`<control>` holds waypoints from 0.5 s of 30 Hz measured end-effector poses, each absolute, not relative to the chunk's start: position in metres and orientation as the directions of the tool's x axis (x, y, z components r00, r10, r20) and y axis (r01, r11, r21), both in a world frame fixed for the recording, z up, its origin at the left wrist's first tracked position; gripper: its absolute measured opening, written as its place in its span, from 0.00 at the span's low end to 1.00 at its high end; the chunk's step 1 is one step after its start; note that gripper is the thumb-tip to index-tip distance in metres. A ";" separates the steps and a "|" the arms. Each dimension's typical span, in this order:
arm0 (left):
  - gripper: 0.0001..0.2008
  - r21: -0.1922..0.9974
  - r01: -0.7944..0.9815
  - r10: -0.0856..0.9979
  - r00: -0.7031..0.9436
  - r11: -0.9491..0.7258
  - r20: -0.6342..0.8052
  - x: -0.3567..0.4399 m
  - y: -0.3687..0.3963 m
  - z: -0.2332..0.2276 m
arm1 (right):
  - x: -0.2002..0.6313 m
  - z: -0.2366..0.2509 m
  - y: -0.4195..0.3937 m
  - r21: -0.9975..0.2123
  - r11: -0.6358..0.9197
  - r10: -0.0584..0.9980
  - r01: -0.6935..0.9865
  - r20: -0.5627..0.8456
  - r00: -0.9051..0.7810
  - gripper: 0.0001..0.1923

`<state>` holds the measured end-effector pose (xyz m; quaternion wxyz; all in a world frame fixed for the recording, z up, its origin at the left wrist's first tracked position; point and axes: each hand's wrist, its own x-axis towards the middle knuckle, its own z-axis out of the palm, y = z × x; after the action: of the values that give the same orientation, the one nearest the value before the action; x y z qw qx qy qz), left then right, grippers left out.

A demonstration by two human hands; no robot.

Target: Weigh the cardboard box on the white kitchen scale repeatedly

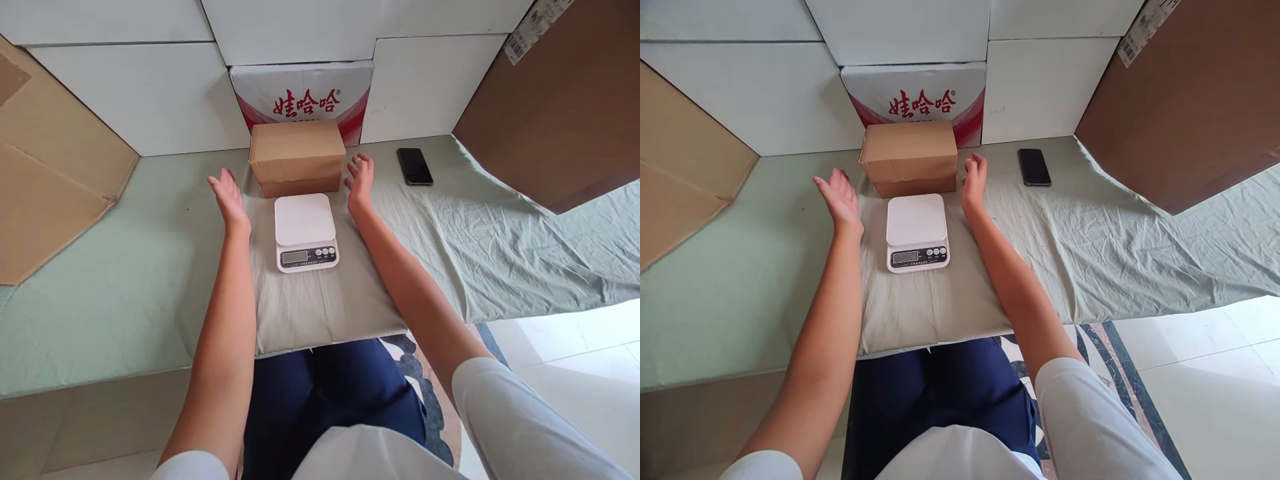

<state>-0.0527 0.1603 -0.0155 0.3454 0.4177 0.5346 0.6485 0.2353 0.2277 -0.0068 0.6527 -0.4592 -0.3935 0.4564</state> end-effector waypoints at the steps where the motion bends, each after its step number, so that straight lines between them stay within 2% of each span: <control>1: 0.53 0.983 -0.027 0.898 -0.412 -0.180 0.153 -0.048 0.160 -0.015 | 0.232 -0.010 0.223 -0.963 0.182 0.958 -0.199 0.128 0.256 0.24; 4: 0.53 0.981 -0.067 0.911 -0.389 -0.180 0.140 -0.034 0.156 -0.009 | 0.225 -0.017 0.217 -0.961 0.247 0.955 -0.126 0.220 0.199 0.31; 10: 0.52 0.983 -0.091 0.944 -0.307 -0.159 0.125 -0.024 0.159 -0.006 | 0.218 -0.022 0.218 -0.969 0.233 0.963 -0.084 0.218 0.160 0.46; 15: 0.52 0.976 -0.099 0.953 -0.252 -0.196 0.166 -0.024 0.165 -0.012 | 0.215 -0.023 0.214 -0.958 0.286 0.956 -0.016 0.284 0.070 0.46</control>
<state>-0.0235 0.1650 -0.0125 0.4171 0.4475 0.4773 0.6308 0.2150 0.2139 -0.0229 0.5899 -0.4328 -0.5432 0.4119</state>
